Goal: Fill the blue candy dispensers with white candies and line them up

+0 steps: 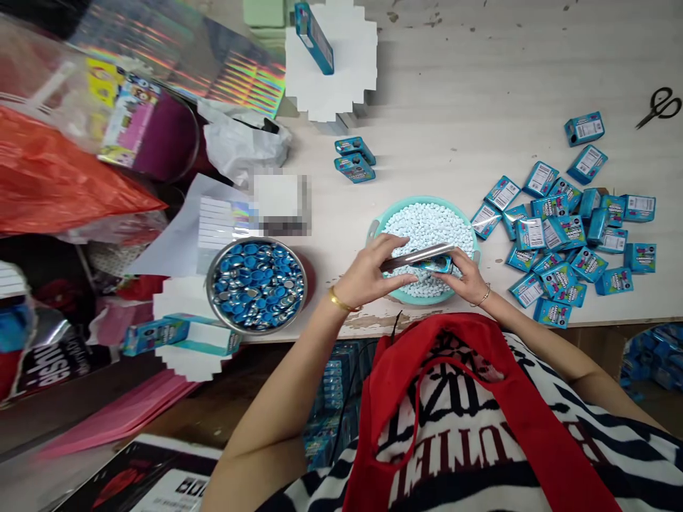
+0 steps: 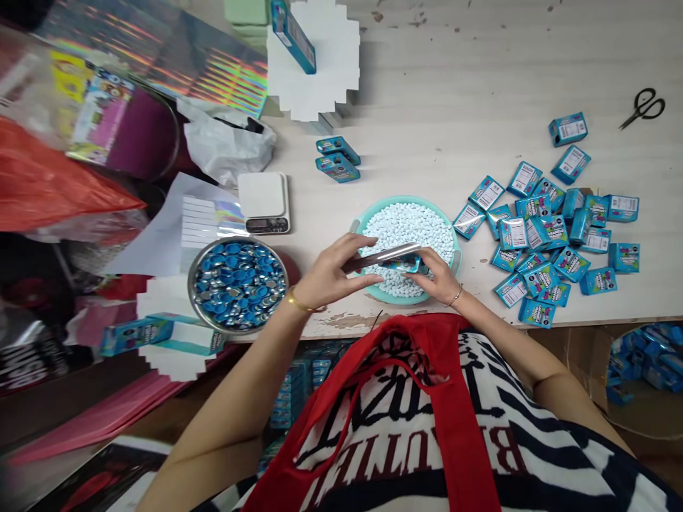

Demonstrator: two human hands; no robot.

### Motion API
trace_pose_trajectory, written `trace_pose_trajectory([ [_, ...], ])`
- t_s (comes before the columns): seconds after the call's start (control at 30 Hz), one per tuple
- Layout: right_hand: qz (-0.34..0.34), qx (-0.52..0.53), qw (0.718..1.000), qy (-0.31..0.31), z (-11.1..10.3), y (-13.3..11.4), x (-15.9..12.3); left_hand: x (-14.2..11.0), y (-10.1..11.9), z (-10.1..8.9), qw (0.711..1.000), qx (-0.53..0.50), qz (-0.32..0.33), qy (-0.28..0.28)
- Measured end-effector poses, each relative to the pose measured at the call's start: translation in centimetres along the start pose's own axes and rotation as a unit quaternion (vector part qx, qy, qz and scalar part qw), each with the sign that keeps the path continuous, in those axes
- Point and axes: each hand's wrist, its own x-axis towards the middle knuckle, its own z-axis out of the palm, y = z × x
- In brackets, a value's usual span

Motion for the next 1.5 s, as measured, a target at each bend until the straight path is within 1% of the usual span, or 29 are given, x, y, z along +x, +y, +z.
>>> trace_pose_trajectory([
  [0.03, 0.005, 0.010, 1.000, -0.007, 0.2, -0.2, 0.1, 0.0, -0.7, 1.0, 0.999, -0.029, 0.012, 0.009],
  [0.1, 0.005, 0.027, 0.999, -0.020, 0.7, -0.5, 0.4, 0.0, -1.5, 2.6, 0.998, -0.060, 0.022, 0.008],
  [0.17, 0.003, 0.031, 0.999, -0.032, 1.1, -0.5, 0.8, 0.0, -1.8, 3.3, 0.998, -0.067, 0.014, -0.004],
  [0.2, 0.004, 0.025, 0.999, -0.039, 1.3, -0.5, 1.1, 0.1, -1.9, 3.2, 0.998, -0.067, 0.010, -0.008],
  [0.27, 0.007, 0.005, 0.999, -0.042, 1.4, -0.4, 1.9, 0.4, -2.4, 2.5, 0.998, -0.061, 0.009, -0.005],
  [0.33, 0.012, -0.016, 0.999, -0.029, 1.0, -0.2, 3.2, 1.2, -3.6, 1.3, 0.999, -0.044, -0.001, 0.020],
  [0.37, 0.016, -0.026, 0.999, -0.014, 0.5, 0.0, 3.9, 1.7, -4.6, 0.6, 0.999, -0.028, -0.014, 0.042],
  [0.43, 0.036, -0.048, 0.998, 0.029, -0.8, 0.6, 5.2, 3.1, -7.4, -0.7, 0.994, 0.015, -0.058, 0.090],
  [0.53, 0.093, -0.082, 0.986, 0.111, -3.6, 2.8, 6.2, 5.5, -13.0, -2.1, 0.978, 0.069, -0.133, 0.144],
  [0.6, 0.139, -0.100, 0.972, 0.159, -5.5, 4.9, 5.8, 6.9, -17.0, -2.5, 0.970, 0.083, -0.170, 0.150],
  [0.67, 0.184, -0.120, 0.956, 0.193, -7.5, 7.5, 5.0, 8.0, -20.9, -2.7, 0.966, 0.089, -0.198, 0.141],
  [0.73, 0.219, -0.157, 0.940, 0.210, -9.5, 10.1, 4.1, 8.8, -24.3, -2.6, 0.965, 0.096, -0.212, 0.119],
  [0.8, 0.250, -0.217, 0.921, 0.208, -11.5, 12.5, 4.0, 9.3, -27.0, -2.3, 0.967, 0.100, -0.213, 0.097],
  [0.87, 0.293, -0.292, 0.892, 0.181, -13.3, 14.6, 5.0, 9.3, -28.6, -2.1, 0.965, 0.108, -0.217, 0.103],
  [0.9, 0.322, -0.326, 0.875, 0.158, -14.0, 15.6, 5.9, 9.2, -28.8, -1.9, 0.961, 0.116, -0.222, 0.118],
  [0.93, 0.353, -0.354, 0.856, 0.130, -14.5, 16.5, 6.9, 9.0, -28.7, -1.8, 0.956, 0.125, -0.228, 0.137],
  [1.0, 0.408, -0.394, 0.821, 0.063, -14.8, 18.0, 9.2, 8.1, -27.3, -1.6, 0.945, 0.143, -0.240, 0.173],
  [1.07, 0.441, -0.416, 0.796, 0.002, -14.3, 19.3, 10.9, 6.7, -24.6, -1.2, 0.939, 0.144, -0.249, 0.189],
  [1.13, 0.453, -0.420, 0.786, -0.031, -13.5, 20.2, 11.8, 4.9, -21.4, -0.4, 0.945, 0.115, -0.252, 0.174],
  [1.17, 0.454, -0.414, 0.788, -0.037, -13.2, 20.6, 11.9, 3.9, -19.7, 0.1, 0.951, 0.090, -0.248, 0.159],
  [1.23, 0.440, -0.398, 0.804, -0.037, -13.0, 21.0, 11.6, 1.6, -16.5, 1.3, 0.964, 0.030, -0.237, 0.119],
  [1.33, 0.398, -0.385, 0.832, -0.012, -13.8, 21.2, 10.4, -1.6, -12.4, 3.6, 0.970, -0.046, -0.230, 0.066],
  [1.4, 0.382, -0.364, 0.849, 0.018, -14.6, 21.1, 9.6, -3.3, -10.2, 5.2, 0.968, -0.074, -0.234, 0.049],
  [1.5, 0.378, -0.283, 0.879, 0.075, -15.5, 20.2, 9.0, -5.1, -7.9, 7.1, 0.963, -0.088, -0.248, 0.053],
])
